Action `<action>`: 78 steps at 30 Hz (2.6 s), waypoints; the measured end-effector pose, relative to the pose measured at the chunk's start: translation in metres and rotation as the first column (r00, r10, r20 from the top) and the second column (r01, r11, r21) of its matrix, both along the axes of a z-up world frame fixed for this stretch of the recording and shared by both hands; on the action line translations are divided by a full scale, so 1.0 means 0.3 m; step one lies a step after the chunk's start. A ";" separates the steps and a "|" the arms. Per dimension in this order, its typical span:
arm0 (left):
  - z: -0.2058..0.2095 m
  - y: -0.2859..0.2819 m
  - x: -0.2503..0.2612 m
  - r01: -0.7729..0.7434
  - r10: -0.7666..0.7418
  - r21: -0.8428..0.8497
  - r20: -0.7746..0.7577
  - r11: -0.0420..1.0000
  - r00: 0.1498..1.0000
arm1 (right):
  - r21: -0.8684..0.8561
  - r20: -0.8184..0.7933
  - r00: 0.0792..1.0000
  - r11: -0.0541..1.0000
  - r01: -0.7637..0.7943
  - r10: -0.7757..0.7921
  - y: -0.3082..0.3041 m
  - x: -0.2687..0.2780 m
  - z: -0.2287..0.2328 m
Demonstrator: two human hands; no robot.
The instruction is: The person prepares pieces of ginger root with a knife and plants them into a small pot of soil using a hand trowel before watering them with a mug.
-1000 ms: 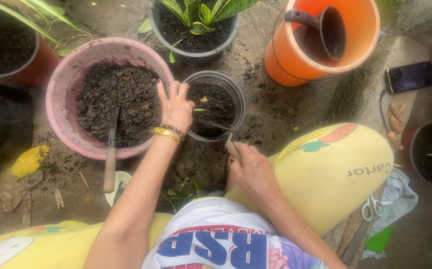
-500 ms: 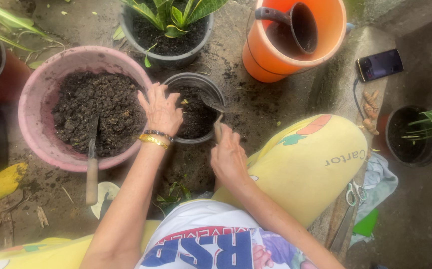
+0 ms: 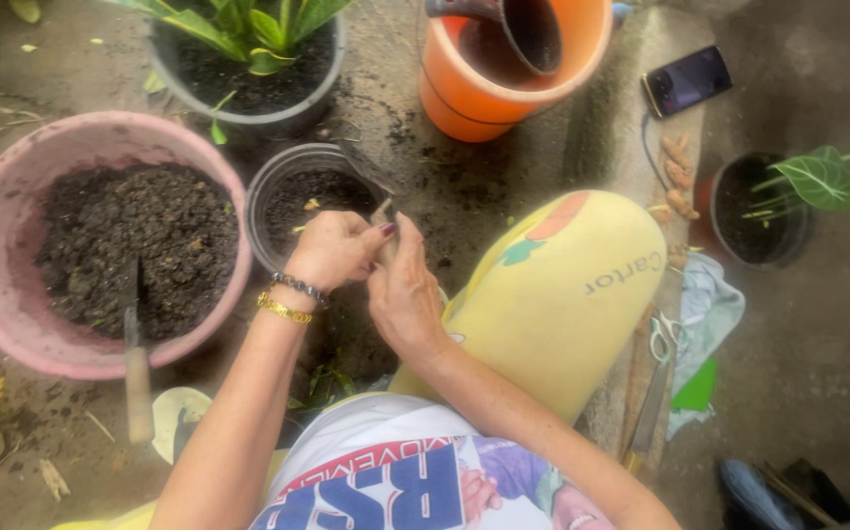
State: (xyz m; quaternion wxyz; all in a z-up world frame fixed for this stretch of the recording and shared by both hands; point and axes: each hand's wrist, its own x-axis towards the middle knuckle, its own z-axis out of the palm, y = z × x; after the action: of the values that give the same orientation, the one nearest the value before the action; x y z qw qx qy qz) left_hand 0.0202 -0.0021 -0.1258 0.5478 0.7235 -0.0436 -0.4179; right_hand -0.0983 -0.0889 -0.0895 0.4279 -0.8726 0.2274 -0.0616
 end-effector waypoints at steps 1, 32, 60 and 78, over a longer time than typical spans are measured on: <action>-0.009 -0.004 -0.004 -0.029 0.030 -0.048 0.033 0.998 0.999 | 0.014 0.032 0.999 1.000 -0.008 0.007 -0.001 0.002 0.016; 0.189 0.064 0.042 -0.303 0.277 -0.280 -0.128 0.911 0.952 | -0.820 -0.059 0.971 0.566 0.084 -0.230 -1.156 -0.465 -0.252; 0.290 0.017 -0.071 -0.171 0.389 -0.399 0.569 0.901 0.724 | 0.960 -0.147 0.929 0.176 0.216 -0.338 -0.259 0.158 0.221; 0.256 0.072 -0.032 -0.347 0.537 -0.466 0.374 0.814 0.756 | 0.960 0.005 0.985 0.278 0.044 -0.172 -0.068 0.155 0.199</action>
State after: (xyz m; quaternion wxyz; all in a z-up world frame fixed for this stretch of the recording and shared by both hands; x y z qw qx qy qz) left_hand 0.0107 0.0193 -0.0490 0.7281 0.6777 -0.0829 -0.0606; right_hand -0.0520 -0.1092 -0.0299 0.8703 -0.4217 0.2543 0.0108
